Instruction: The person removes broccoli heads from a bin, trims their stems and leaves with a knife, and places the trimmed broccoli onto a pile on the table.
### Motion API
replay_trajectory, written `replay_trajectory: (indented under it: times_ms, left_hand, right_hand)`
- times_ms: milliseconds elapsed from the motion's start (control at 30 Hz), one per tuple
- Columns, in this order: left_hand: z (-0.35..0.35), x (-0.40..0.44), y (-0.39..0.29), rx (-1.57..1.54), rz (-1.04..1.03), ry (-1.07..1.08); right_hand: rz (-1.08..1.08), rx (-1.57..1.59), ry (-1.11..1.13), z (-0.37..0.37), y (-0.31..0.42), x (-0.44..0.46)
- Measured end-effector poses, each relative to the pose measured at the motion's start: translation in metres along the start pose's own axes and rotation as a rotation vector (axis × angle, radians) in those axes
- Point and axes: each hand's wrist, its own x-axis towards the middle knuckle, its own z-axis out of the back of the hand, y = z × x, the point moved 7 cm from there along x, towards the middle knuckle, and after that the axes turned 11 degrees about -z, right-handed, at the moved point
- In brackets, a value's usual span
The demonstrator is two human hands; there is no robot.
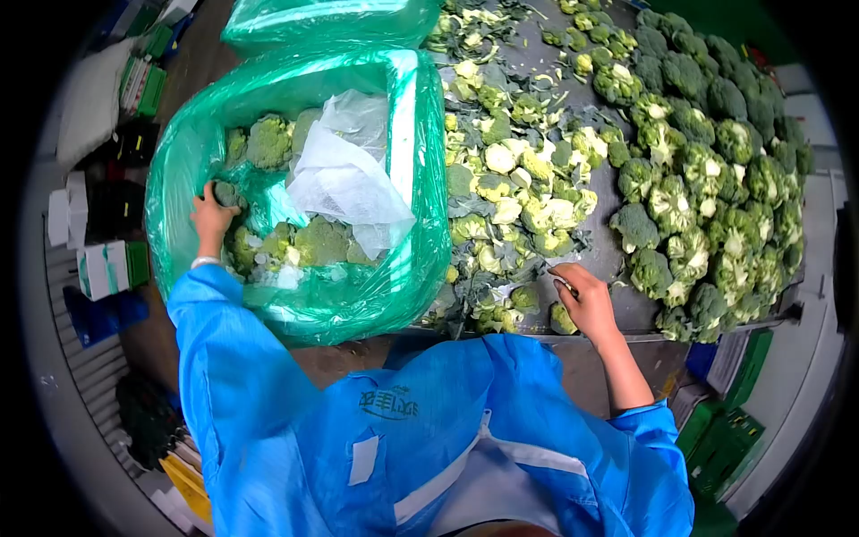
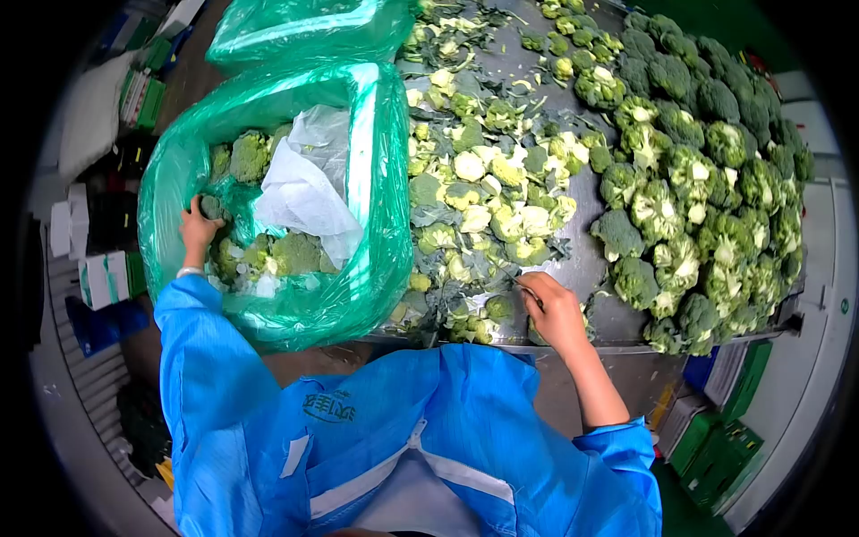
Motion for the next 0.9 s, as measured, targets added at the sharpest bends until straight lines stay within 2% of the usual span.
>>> replay_trajectory:
  times_ms: [167,333,433,467,500,533,567,600,633,667,700,733,767,833,900]
  left_hand:
    - [0.01,0.004,0.0,-0.013,0.022,-0.077]
    - [0.07,0.002,-0.014,0.086,-0.023,0.005]
    - [0.105,-0.001,0.022,-0.031,0.033,-0.181]
    - [0.108,0.008,0.057,-0.24,0.031,-0.234]
    - [0.127,-0.016,0.048,-0.648,0.149,-0.269]
    - [0.168,-0.06,0.002,-0.949,0.21,-0.247]
    - [0.178,-0.076,-0.007,-1.175,0.186,-0.286]
    - [0.181,-0.085,-0.023,-1.498,0.123,-0.241]
    - [0.191,-0.107,-0.057,-1.744,0.13,-0.136]
    - [0.194,-0.126,-0.08,-1.873,0.132,-0.079]
    - [0.194,-0.143,-0.107,-1.98,0.044,0.016]
    - [0.213,-0.167,-0.152,-2.035,-0.039,-0.01]
    - [0.214,-0.185,-0.18,-2.069,-0.026,-0.047]
    - [0.204,-0.219,-0.224,-2.109,-0.084,0.054]
    - [0.195,-0.251,-0.268,-2.122,-0.047,0.12]
  right_hand:
    - [-0.084,0.003,0.034,0.002,-0.014,-0.018]
    - [-0.128,-0.02,0.025,0.015,-0.035,-0.034]
    - [-0.095,0.0,-0.011,0.013,-0.043,-0.036]
    - [-0.061,0.013,-0.018,0.009,-0.042,-0.032]
    - [-0.088,0.048,0.002,0.004,-0.042,-0.028]
    - [-0.099,0.085,0.029,0.0,-0.035,-0.023]
    - [-0.111,0.121,0.058,-0.006,-0.029,-0.018]
    - [-0.149,0.138,0.12,-0.013,-0.023,-0.01]
    - [-0.071,0.211,0.116,-0.014,-0.004,0.001]
    - [-0.006,0.278,0.102,-0.014,0.019,0.009]
    - [0.042,0.342,0.08,-0.012,0.04,0.012]
    - [0.119,0.4,0.084,-0.007,0.064,0.018]
    - [0.185,0.451,0.083,-0.001,0.089,0.026]
    - [0.309,0.469,0.098,0.016,0.135,0.036]
    - [0.249,0.666,0.194,0.026,0.164,0.047]
